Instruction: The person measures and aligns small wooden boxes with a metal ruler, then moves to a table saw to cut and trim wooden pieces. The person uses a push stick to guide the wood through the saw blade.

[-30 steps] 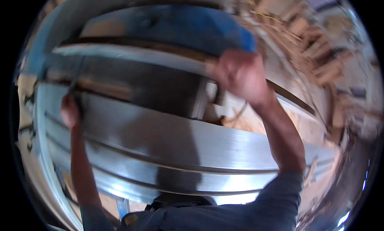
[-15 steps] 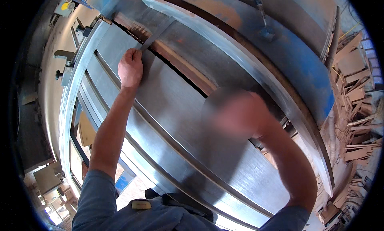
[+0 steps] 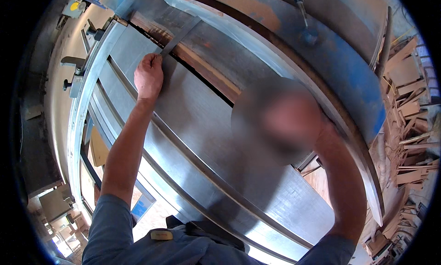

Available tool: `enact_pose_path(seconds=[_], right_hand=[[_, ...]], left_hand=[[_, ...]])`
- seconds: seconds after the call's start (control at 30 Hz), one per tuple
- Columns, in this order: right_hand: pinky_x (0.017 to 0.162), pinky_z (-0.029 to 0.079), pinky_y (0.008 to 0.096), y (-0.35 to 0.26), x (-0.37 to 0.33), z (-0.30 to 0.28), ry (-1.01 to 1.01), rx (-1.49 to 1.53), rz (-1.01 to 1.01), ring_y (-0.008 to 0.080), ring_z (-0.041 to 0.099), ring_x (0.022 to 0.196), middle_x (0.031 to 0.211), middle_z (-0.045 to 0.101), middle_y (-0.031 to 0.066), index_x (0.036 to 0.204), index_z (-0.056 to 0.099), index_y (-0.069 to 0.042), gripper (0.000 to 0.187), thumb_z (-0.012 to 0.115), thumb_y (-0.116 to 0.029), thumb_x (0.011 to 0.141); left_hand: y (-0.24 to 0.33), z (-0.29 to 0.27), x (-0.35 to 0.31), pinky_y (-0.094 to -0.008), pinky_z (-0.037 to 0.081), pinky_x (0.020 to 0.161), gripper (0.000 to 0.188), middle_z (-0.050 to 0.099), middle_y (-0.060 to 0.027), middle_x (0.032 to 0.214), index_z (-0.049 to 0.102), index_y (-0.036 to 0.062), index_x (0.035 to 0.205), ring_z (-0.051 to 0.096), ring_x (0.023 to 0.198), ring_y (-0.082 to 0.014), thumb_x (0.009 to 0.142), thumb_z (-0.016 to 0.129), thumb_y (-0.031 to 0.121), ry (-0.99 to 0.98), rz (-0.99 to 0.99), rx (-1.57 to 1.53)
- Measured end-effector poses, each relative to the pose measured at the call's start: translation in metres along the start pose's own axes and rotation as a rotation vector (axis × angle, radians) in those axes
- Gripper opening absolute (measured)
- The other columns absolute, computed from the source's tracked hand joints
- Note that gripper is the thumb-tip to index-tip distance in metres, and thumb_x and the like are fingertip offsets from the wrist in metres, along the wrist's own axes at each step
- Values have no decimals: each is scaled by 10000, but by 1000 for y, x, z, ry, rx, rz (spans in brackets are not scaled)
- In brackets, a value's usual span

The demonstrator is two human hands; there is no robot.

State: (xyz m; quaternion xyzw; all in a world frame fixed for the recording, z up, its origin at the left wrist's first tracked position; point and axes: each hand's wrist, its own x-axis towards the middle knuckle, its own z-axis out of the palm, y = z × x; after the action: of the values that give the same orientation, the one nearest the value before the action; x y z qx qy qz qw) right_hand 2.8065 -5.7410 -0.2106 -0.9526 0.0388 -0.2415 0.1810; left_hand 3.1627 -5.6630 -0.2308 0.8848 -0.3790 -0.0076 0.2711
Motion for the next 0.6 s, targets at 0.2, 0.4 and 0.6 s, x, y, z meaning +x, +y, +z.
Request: enact_pose_path(seconds=[0.2,0.4,0.6], right_hand=[[402,325,343,-31,30,-13,-92,47,-77,195,436,438,504,377,24,502,375,-133,460,811,-190,636],[429,352,349,6,12,-11,-13,-97,3,211,464,459,520,408,34,507,404,-136,430,810,-176,645],[435,356,344,-27,21,-2,-5,36,-104,212,461,464,528,415,30,509,409,-134,422,806,-173,649]], left_hand=[[-4,1,-2,-418,488,832,263,678,-112,1019,681,110,986,627,979,-334,903,555,325,3,-25,11],[0,0,2,-417,489,842,268,679,-115,1021,680,112,992,627,980,-340,900,553,329,-1,-5,22],[-2,2,-1,-425,489,836,266,675,-113,1023,679,119,1003,627,977,-340,906,543,326,-2,-24,27]])
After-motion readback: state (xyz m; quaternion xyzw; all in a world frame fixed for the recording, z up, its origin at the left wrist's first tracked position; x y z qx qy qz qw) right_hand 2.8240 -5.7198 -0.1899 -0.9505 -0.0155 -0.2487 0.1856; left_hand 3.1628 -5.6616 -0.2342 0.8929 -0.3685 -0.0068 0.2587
